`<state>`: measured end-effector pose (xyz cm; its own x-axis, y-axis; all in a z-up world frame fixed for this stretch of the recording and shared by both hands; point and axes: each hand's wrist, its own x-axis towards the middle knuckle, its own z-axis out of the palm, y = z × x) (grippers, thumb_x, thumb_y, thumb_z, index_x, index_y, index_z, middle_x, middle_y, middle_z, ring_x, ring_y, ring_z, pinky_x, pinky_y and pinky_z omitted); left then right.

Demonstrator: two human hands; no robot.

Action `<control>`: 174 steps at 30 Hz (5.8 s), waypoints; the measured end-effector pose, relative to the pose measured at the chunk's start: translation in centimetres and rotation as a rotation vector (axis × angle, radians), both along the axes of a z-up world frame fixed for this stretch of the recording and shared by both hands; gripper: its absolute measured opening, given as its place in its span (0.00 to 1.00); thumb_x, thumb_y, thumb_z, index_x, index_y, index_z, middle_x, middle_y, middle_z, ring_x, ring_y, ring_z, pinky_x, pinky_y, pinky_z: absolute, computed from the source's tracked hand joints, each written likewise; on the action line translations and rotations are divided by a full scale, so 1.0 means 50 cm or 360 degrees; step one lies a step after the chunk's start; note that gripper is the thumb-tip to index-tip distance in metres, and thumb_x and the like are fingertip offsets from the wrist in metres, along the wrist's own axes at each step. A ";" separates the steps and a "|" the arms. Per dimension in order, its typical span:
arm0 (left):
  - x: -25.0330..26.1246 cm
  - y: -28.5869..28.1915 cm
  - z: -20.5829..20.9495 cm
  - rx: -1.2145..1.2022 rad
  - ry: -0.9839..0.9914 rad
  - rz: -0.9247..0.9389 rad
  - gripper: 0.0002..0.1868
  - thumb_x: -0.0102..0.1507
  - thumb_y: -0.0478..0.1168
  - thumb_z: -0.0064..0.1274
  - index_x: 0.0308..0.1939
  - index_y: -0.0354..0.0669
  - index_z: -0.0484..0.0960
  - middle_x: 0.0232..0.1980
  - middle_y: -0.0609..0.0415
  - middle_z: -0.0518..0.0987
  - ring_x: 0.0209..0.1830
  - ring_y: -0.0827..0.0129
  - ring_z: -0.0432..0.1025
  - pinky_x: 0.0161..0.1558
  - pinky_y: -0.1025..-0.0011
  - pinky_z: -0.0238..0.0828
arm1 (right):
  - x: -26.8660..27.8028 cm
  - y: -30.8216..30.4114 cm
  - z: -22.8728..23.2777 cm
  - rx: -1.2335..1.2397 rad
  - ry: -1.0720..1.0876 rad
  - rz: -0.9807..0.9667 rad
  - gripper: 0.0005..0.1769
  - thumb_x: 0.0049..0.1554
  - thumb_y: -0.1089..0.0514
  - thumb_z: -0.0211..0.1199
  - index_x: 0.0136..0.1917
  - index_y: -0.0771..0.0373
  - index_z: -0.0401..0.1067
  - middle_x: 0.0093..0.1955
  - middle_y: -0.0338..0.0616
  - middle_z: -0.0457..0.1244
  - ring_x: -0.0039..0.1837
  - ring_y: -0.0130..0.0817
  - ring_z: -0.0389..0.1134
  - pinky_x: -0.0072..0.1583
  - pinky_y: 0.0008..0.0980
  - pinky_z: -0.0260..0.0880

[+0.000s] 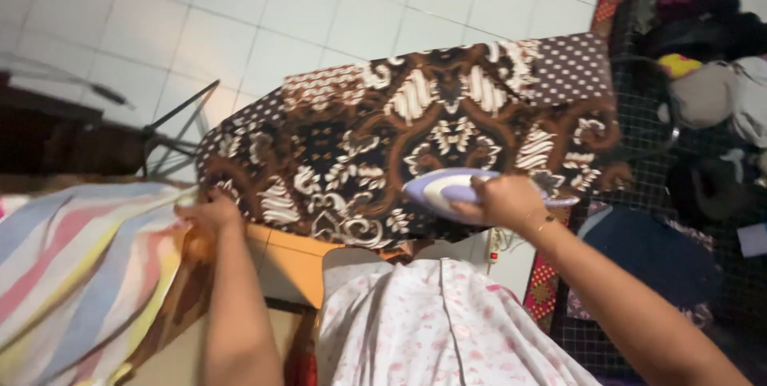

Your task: The person irons a patterned dress laid out on an ironing board. They repeatedly smooth the fabric with their hands and move the iron across different sections, adjusting the garment as needed.

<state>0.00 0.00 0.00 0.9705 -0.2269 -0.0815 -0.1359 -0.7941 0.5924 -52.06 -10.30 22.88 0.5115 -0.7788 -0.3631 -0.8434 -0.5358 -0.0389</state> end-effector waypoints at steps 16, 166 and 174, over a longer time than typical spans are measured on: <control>-0.748 -0.066 0.281 0.0176 -0.0325 -0.2422 0.39 0.65 0.58 0.48 0.77 0.54 0.57 0.82 0.52 0.50 0.82 0.52 0.36 0.75 0.41 0.29 | -0.423 -0.171 -0.009 -0.0549 -0.0439 -0.1260 0.37 0.53 0.29 0.71 0.46 0.69 0.74 0.38 0.64 0.69 0.42 0.61 0.73 0.45 0.53 0.73; -0.338 -0.177 0.208 -0.0120 -0.0364 -0.2342 0.24 0.66 0.34 0.50 0.68 0.43 0.75 0.72 0.44 0.71 0.74 0.50 0.61 0.71 0.54 0.54 | -0.101 -0.075 -0.097 -0.0356 -0.0904 0.0088 0.25 0.47 0.52 0.73 0.56 0.64 0.74 0.62 0.56 0.64 0.66 0.54 0.63 0.67 0.52 0.58; -0.429 -0.133 0.295 -0.0072 -0.0009 -0.2204 0.28 0.56 0.35 0.58 0.62 0.46 0.76 0.58 0.45 0.73 0.64 0.53 0.64 0.68 0.54 0.56 | -0.056 -0.035 -0.111 -0.0370 -0.0775 -0.0232 0.18 0.52 0.62 0.68 0.57 0.62 0.74 0.57 0.48 0.64 0.62 0.49 0.64 0.64 0.47 0.62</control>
